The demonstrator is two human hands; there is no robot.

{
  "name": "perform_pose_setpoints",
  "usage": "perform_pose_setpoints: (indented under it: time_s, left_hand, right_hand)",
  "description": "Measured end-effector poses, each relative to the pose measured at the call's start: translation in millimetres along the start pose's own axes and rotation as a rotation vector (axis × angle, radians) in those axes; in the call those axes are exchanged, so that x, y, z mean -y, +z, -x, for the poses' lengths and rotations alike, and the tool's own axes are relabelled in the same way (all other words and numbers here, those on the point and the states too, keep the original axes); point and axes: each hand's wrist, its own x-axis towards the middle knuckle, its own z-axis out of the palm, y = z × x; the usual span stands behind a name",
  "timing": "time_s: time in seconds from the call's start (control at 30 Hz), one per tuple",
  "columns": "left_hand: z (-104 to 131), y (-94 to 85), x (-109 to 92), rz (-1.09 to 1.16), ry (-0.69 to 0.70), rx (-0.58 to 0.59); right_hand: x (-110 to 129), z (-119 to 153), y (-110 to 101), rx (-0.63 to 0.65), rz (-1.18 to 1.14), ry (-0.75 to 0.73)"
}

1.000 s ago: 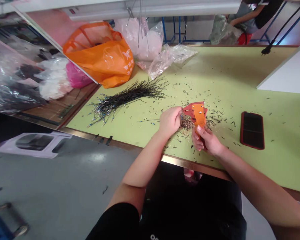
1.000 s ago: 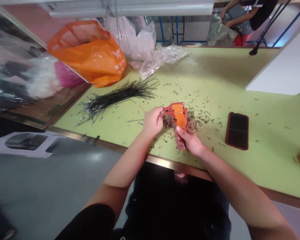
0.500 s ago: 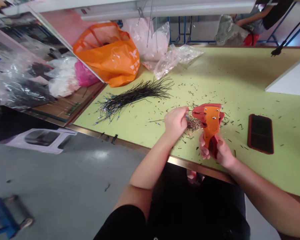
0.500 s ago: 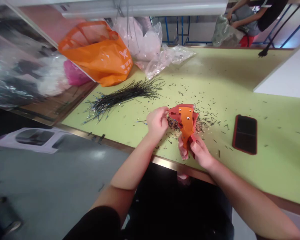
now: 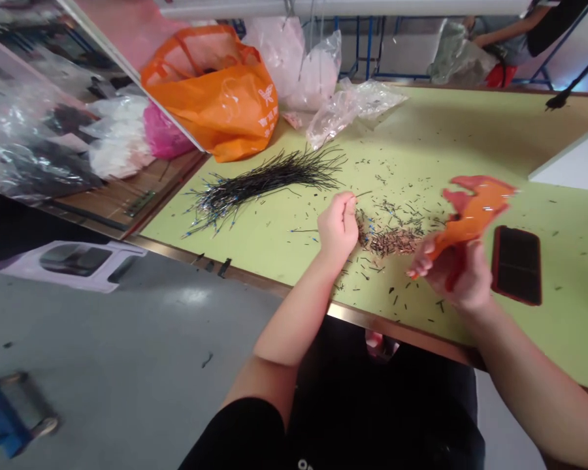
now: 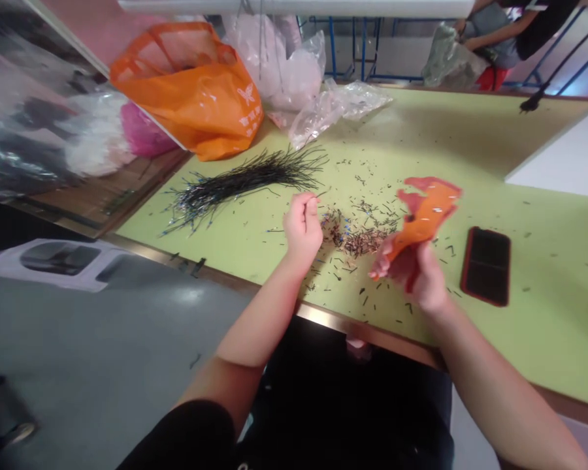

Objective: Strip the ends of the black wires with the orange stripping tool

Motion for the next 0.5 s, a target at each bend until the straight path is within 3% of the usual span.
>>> perform_pose_setpoints:
  time_s: [0.1, 0.23, 0.5]
  left_hand:
    - [8, -0.8, -11, -0.021, 0.127, 0.039]
    - [9, -4.1, -11, -0.033, 0.168, 0.078]
    - [9, -0.9, -13, -0.073, 0.171, 0.155]
  right_hand:
    - [-21, -5, -5, 0.139, 0.000, 0.174]
    - [-29, -3, -11, 0.308, -0.020, 0.211]
    - [-32, -2, -13, 0.315, 0.002, 0.224]
